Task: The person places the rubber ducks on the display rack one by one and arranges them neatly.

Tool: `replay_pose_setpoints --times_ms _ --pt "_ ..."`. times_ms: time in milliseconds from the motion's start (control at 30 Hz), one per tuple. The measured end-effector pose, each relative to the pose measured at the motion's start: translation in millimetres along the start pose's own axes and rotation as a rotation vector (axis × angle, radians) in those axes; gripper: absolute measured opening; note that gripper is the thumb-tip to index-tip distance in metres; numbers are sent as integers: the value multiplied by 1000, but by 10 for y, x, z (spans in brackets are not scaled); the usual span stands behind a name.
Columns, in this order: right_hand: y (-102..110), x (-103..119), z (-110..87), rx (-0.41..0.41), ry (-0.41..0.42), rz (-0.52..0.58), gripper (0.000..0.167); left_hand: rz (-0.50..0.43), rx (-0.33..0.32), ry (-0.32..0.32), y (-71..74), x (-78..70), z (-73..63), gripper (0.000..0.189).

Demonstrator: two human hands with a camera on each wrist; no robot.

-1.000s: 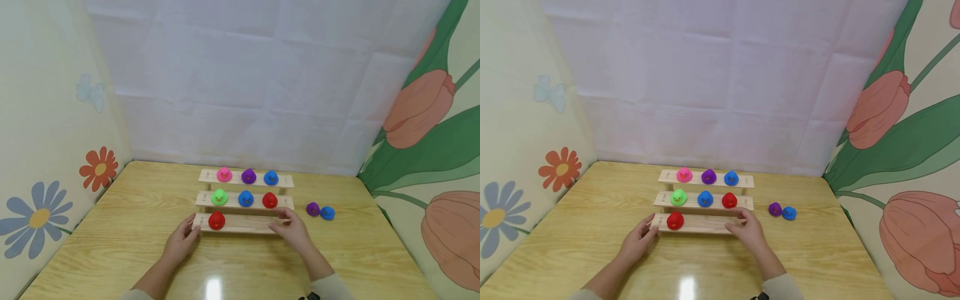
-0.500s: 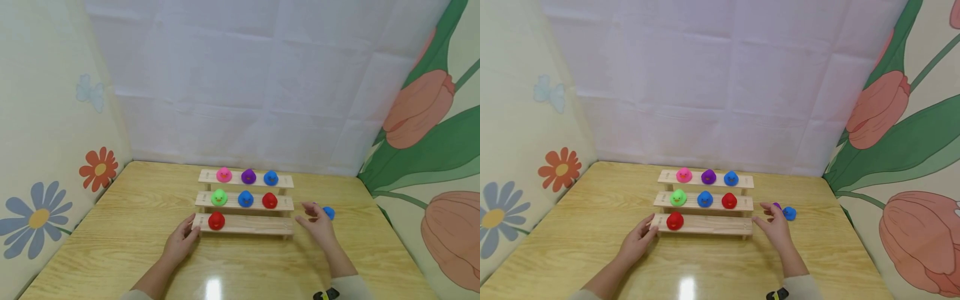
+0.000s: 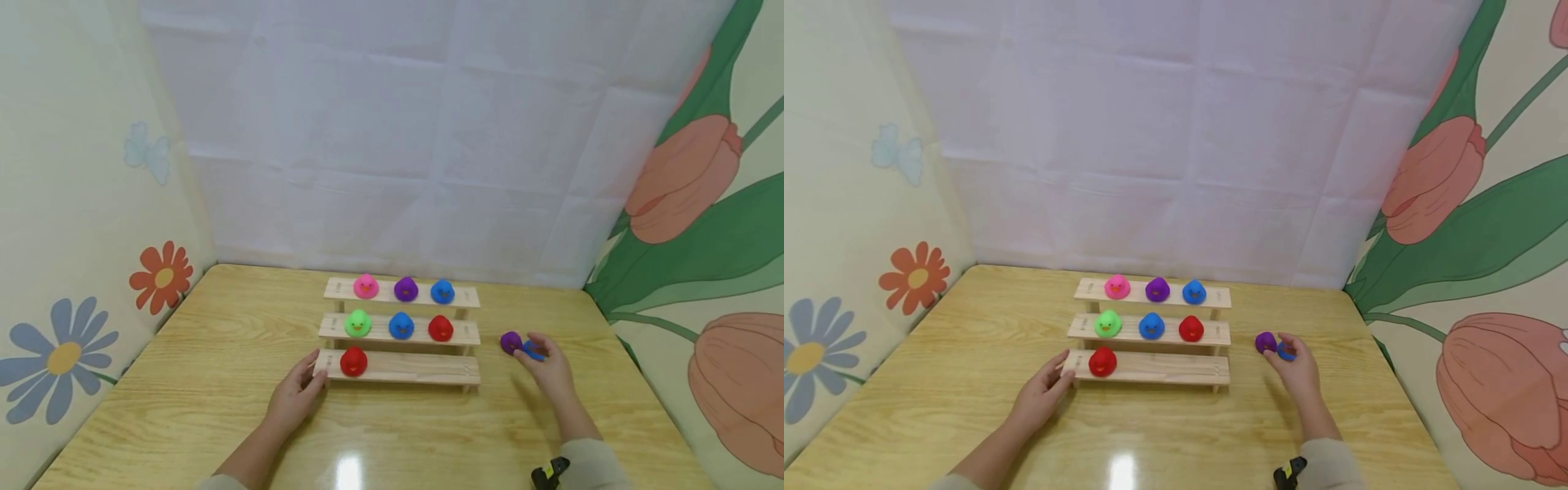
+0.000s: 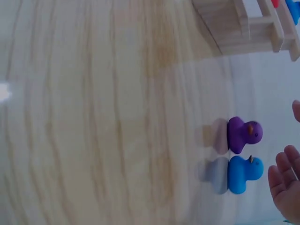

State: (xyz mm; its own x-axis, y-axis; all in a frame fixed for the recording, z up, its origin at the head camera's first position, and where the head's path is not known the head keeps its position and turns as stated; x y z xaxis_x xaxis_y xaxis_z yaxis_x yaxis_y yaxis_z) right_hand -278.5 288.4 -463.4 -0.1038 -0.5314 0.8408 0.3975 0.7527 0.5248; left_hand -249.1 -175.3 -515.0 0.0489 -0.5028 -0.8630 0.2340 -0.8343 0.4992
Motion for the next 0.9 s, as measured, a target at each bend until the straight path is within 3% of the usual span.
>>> replay_pose_setpoints --times_ms 400,900 --pt "68 -175 130 11 -36 -28 56 1 -8 -6 -7 1 9 58" --pt "7 -354 242 3 -75 -35 58 -13 -5 11 -5 -3 -2 59"
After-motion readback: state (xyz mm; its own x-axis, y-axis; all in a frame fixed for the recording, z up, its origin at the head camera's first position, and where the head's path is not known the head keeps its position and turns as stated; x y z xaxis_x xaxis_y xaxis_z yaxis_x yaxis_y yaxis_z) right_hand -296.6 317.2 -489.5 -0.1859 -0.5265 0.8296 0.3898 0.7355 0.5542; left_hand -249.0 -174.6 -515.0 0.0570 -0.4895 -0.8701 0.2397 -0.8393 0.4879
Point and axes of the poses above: each hand's wrist, its own z-axis towards the middle knuckle, its own y-axis out of the back of the hand, x = y × z, the point moved 5 cm from there along z, towards the middle knuckle, and after that the axes turned 12 degrees about -x, right-handed, at the moved point
